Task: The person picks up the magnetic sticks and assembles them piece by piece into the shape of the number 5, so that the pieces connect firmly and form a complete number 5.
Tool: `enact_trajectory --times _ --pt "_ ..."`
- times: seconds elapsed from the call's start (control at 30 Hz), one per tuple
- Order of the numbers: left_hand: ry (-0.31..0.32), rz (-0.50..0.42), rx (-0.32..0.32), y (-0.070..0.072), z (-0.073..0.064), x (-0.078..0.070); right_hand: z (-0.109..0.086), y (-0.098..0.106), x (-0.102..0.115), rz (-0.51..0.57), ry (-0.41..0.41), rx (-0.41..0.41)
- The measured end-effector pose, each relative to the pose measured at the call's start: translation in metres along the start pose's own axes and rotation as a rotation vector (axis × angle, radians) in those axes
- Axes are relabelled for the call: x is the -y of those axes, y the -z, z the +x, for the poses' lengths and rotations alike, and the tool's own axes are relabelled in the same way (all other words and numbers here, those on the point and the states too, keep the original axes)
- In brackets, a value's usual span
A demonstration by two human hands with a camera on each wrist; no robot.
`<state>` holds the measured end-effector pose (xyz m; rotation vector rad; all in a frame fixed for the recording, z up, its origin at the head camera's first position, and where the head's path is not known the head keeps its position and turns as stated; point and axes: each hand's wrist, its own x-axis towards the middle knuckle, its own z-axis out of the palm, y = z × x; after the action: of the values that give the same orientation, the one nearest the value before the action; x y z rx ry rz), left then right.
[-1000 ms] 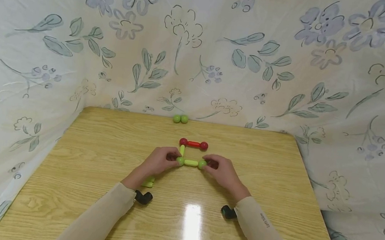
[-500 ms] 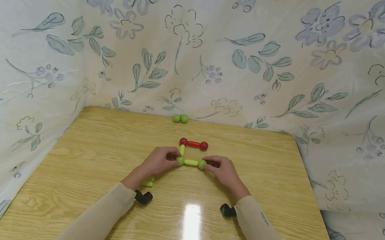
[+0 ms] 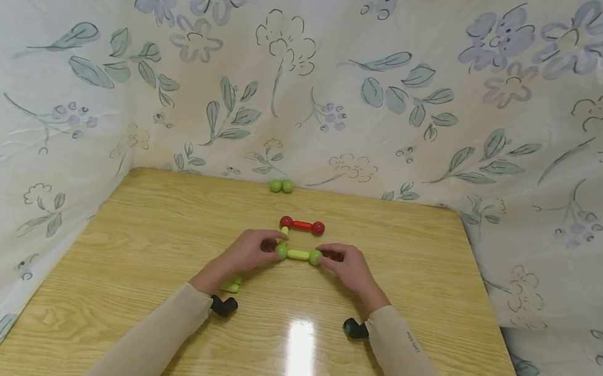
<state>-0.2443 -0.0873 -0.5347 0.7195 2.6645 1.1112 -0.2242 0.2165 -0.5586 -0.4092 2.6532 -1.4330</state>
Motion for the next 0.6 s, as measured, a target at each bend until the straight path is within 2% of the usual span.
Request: enact_trajectory --times 0.23,0.6 --pt "-0.005 0.029 0.066 0.0026 0.0048 -0.0005 0.0006 -0.0009 0.0003 0.009 -0.004 0.003" --pt "-0.009 0.021 0.043 0.0017 0.0057 -0.0008 0.0 -0.0018 0.0012 0.005 -0.01 0.001"
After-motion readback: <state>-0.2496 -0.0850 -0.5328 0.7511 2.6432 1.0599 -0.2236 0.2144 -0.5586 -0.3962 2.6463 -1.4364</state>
